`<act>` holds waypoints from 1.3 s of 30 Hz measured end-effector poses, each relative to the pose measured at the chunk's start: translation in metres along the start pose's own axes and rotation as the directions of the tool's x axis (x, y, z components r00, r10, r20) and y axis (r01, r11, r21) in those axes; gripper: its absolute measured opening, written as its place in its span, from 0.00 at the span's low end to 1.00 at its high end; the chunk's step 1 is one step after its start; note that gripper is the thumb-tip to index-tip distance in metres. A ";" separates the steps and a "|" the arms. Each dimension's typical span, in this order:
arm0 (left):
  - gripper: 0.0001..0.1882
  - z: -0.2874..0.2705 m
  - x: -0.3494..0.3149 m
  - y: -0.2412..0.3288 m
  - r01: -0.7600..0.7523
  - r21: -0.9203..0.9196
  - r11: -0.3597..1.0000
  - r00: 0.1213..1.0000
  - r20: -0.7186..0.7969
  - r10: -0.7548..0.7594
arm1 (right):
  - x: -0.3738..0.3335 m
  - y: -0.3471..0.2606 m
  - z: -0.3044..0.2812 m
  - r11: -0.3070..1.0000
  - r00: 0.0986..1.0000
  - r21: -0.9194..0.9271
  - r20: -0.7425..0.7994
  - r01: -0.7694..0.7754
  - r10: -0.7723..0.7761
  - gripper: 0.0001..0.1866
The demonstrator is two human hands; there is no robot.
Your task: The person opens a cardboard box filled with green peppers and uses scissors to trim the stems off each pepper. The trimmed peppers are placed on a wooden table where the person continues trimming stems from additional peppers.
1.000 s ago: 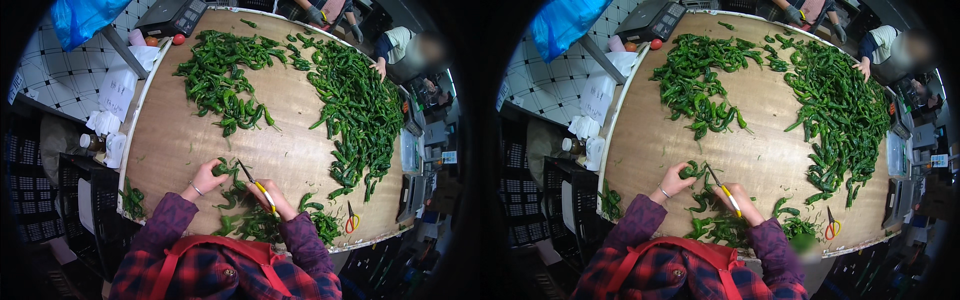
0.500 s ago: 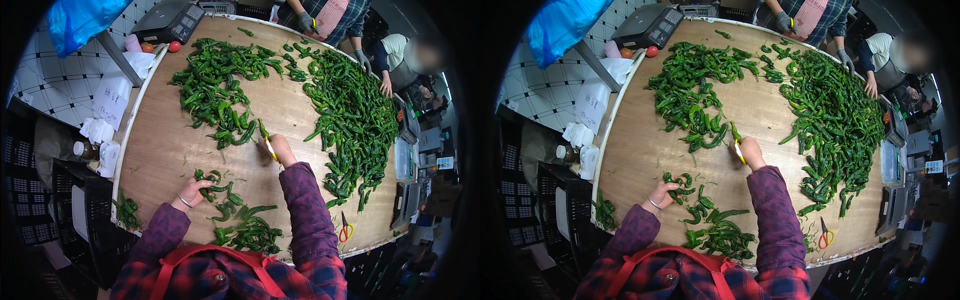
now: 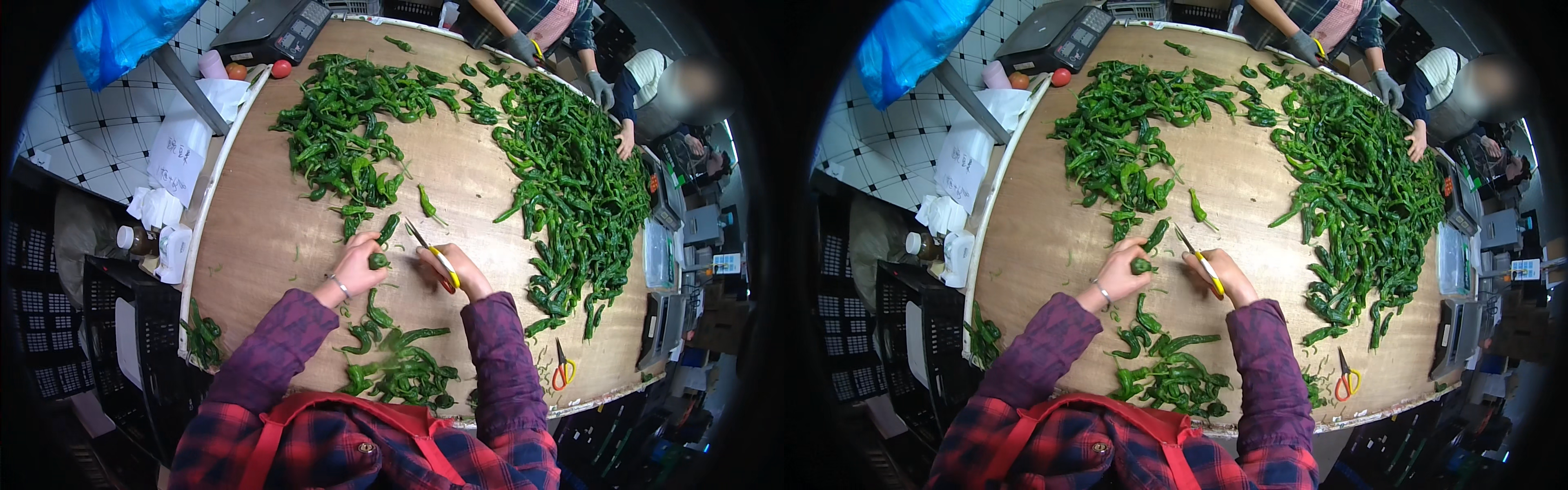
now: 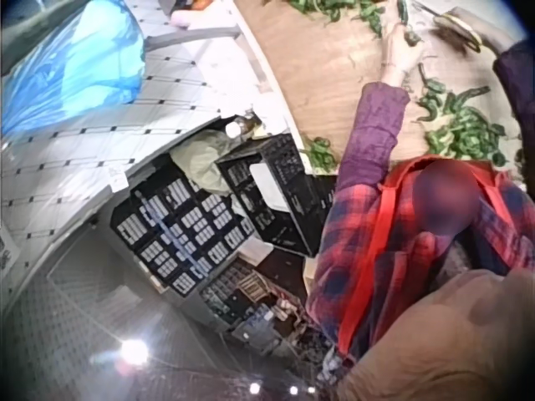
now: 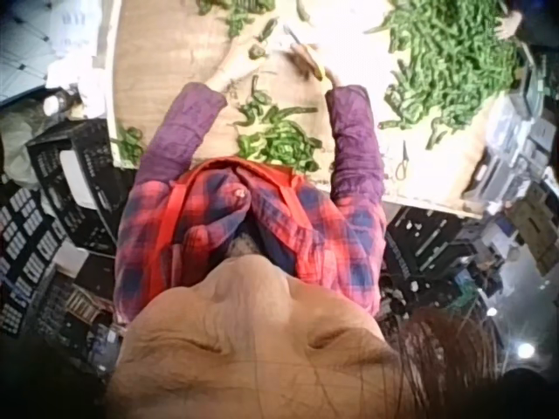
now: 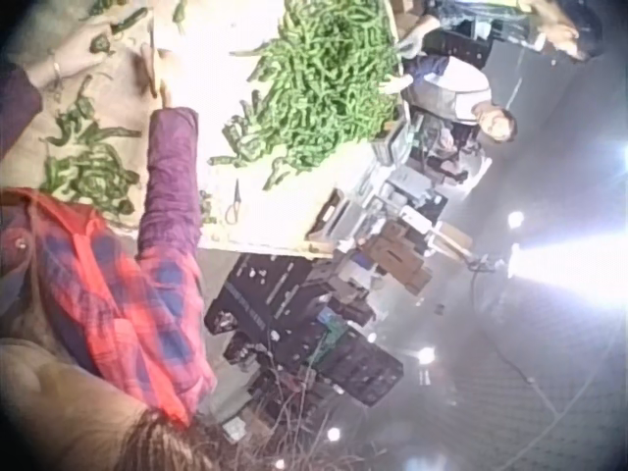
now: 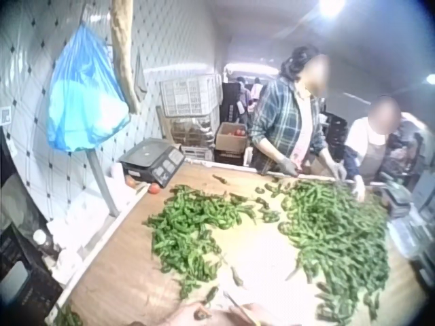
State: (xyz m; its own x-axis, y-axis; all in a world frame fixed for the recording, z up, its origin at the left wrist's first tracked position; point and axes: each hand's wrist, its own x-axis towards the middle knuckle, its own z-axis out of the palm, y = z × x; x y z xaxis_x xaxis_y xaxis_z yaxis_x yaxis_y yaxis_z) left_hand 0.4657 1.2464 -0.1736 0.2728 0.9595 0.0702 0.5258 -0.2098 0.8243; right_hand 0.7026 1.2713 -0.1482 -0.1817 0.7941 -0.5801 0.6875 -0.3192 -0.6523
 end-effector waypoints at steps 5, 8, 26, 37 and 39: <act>0.18 0.008 0.018 -0.003 -0.018 0.258 0.966 0.995 0.097 -0.008 | 0.036 -0.017 0.002 0.999 0.997 0.041 0.070 0.008 -0.011 0.29; 0.18 0.005 0.009 -0.011 -0.014 0.284 0.959 0.991 0.128 -0.023 | 0.038 -0.007 0.006 0.998 0.998 -0.043 0.044 0.056 -0.054 0.29; 0.30 -0.049 -0.083 -0.001 0.338 -0.546 0.767 0.941 0.193 -0.277 | 0.037 -0.039 -0.010 0.940 0.922 -0.310 -0.307 0.139 -0.238 0.18; 0.22 -0.108 -0.149 -0.073 0.268 -0.961 0.070 0.839 0.196 -0.508 | 0.039 -0.036 -0.010 0.663 0.949 -0.688 0.134 0.296 -0.285 0.13; 0.18 -0.109 -0.157 -0.092 0.212 -0.975 0.064 0.831 0.145 -0.537 | -0.004 -0.018 -0.005 0.733 0.912 -0.563 0.361 0.381 -0.197 0.16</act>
State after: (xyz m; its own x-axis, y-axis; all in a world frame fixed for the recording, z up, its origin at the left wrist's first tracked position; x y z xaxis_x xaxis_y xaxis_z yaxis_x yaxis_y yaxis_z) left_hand 0.2873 1.1356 -0.1991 0.0609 0.8826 -0.4662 -0.6944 0.3730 0.6153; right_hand 0.6943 1.2771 -0.1317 -0.5547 0.5997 -0.5768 0.8307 0.3598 -0.4248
